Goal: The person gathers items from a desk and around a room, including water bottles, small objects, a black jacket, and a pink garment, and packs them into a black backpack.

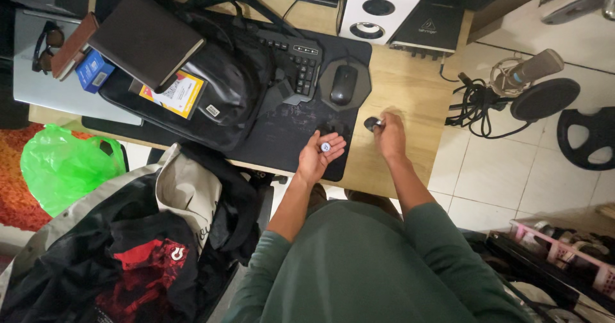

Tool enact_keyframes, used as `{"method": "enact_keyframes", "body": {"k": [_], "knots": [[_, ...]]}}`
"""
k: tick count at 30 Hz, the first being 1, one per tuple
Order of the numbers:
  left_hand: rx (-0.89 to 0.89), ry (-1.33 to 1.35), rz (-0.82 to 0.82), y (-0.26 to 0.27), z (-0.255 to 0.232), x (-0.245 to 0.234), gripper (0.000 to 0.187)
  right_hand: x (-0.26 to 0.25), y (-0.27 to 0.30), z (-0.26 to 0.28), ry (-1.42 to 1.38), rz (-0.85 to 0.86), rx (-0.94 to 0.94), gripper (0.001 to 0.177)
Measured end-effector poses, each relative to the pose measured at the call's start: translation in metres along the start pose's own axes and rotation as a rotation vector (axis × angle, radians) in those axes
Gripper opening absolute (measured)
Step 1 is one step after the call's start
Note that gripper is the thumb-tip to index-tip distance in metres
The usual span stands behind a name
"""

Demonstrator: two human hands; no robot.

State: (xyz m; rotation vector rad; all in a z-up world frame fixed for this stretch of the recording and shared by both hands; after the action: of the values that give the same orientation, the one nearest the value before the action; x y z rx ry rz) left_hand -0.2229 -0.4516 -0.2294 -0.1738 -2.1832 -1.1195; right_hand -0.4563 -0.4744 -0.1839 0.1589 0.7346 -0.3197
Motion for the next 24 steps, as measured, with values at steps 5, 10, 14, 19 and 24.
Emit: {"method": "enact_keyframes", "body": {"k": [5, 10, 14, 19, 24], "knots": [[0.009, -0.036, -0.025, -0.005, -0.003, 0.003, 0.065, 0.007, 0.001, -0.022, -0.003, 0.056, 0.028, 0.021], [0.007, -0.044, -0.032, -0.013, 0.002, 0.002, 0.062, 0.000, 0.005, -0.022, -0.070, 0.043, 0.052, 0.016], [0.014, -0.045, -0.031, -0.016, 0.003, 0.004, 0.060, -0.007, 0.006, -0.021, -0.142, 0.036, 0.128, 0.019], [0.028, -0.031, -0.035, -0.021, 0.002, 0.007, 0.056, 0.011, 0.010, 0.008, -0.374, 0.252, 0.185, 0.019], [0.052, -0.020, -0.012, -0.022, 0.004, 0.007, 0.054, 0.032, 0.030, 0.075, -0.343, 0.486, 0.141, 0.023]]}}
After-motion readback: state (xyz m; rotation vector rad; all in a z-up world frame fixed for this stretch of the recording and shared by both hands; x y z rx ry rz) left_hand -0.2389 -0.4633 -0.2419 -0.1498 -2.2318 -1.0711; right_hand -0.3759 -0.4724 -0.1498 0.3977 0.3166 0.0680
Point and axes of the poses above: each hand's wrist, its own y-axis away from the middle knuckle, its own x-axis out of the palm, z = x × y, the point moved 10 cm from there along -y, towards the middle knuckle, and after that the axes turned 6 degrees about -y, right-handed, at the moved point
